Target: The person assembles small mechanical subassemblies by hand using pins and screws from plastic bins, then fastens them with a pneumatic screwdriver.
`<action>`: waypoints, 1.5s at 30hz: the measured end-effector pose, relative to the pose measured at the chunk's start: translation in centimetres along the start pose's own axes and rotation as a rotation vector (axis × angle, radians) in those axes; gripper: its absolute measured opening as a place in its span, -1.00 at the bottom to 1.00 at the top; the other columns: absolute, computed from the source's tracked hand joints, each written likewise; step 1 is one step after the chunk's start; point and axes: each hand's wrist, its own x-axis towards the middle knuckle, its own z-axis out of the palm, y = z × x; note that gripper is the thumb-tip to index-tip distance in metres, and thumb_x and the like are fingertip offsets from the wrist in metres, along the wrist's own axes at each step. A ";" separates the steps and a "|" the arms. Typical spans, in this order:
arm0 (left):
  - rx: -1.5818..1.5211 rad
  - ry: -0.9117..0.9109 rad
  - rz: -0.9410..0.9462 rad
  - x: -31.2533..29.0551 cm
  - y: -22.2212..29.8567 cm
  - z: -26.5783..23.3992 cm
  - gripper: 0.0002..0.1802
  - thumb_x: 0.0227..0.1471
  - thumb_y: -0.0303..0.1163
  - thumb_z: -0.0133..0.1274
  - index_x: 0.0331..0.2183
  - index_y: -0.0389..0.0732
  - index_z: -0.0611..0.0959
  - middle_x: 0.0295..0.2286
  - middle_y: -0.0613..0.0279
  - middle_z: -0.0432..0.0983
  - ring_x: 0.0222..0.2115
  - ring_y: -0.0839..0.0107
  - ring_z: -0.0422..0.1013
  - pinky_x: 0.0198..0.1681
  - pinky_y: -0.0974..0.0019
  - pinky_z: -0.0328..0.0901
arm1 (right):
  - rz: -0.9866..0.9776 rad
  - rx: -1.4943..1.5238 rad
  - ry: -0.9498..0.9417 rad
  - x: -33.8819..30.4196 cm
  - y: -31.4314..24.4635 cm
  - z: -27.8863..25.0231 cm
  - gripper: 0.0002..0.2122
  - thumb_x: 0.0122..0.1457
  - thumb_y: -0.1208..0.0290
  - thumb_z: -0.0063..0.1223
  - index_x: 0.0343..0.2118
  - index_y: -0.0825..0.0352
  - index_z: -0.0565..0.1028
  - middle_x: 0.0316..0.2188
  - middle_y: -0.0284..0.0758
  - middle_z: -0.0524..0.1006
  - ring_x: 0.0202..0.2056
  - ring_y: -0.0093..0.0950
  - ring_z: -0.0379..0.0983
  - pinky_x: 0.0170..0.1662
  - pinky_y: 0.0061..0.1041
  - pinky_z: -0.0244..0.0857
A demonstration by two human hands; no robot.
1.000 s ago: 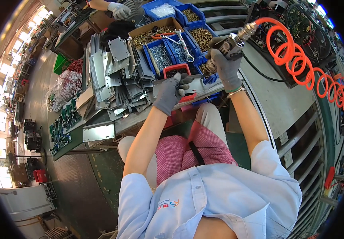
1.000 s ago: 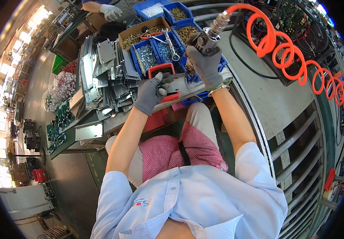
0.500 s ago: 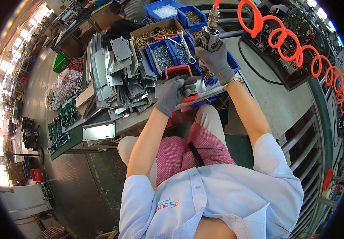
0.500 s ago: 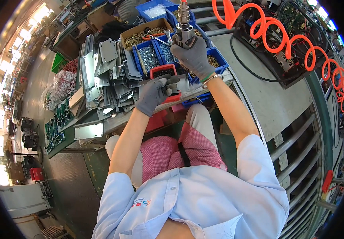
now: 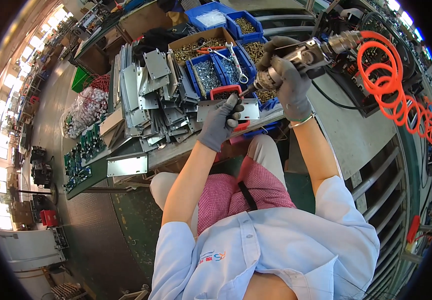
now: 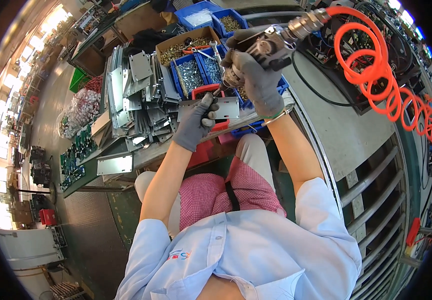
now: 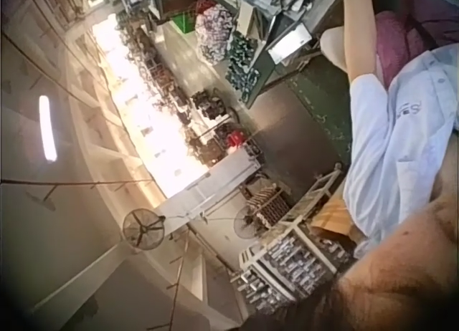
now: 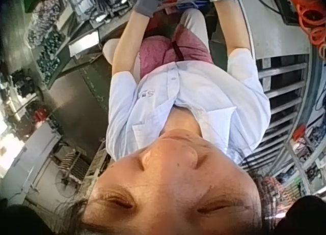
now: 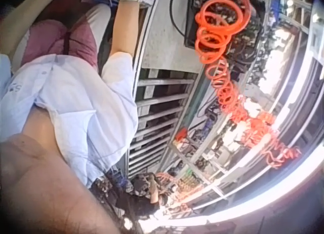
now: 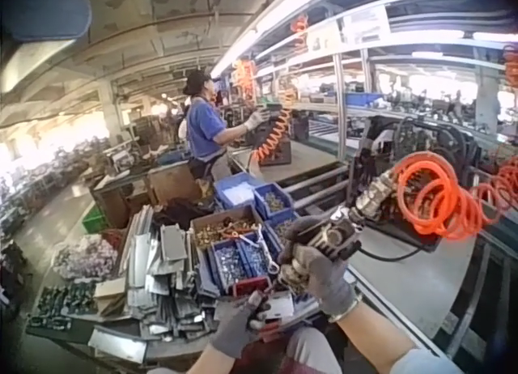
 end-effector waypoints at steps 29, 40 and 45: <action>0.450 -0.257 -0.024 -0.2 2.7 -0.8 -0.50 -0.01 0.08 0.04 -0.48 -0.23 0.48 -0.73 0.42 0.29 -0.79 0.73 0.14 -0.79 0.67 -0.03 | 0.269 0.173 0.461 -2.4 1.8 -2.9 -0.70 0.11 0.39 -0.14 -0.12 0.42 0.29 -0.32 -0.23 0.43 -0.39 -0.46 0.43 -0.25 -0.40 0.42; 0.639 -0.124 0.080 -0.2 2.0 0.9 -0.55 0.06 0.01 0.00 -0.48 -0.24 0.50 -0.70 0.37 0.32 -0.79 0.69 0.16 -0.77 0.64 0.02 | 0.201 0.153 0.507 -3.5 2.2 -2.8 -0.75 0.07 0.49 -0.13 -0.16 0.41 0.32 -0.31 -0.22 0.44 -0.39 -0.47 0.43 -0.32 -0.45 0.42; 0.877 0.127 0.129 0.3 1.1 2.3 -0.67 0.10 -0.21 -0.01 -0.46 -0.30 0.59 -0.67 0.32 0.45 -0.76 0.65 0.27 -0.70 0.55 0.15 | 0.089 -0.041 0.521 -3.4 3.7 -2.9 -0.78 0.00 0.51 -0.06 -0.26 0.43 0.38 -0.43 -0.26 0.48 -0.51 -0.50 0.43 -0.42 -0.47 0.42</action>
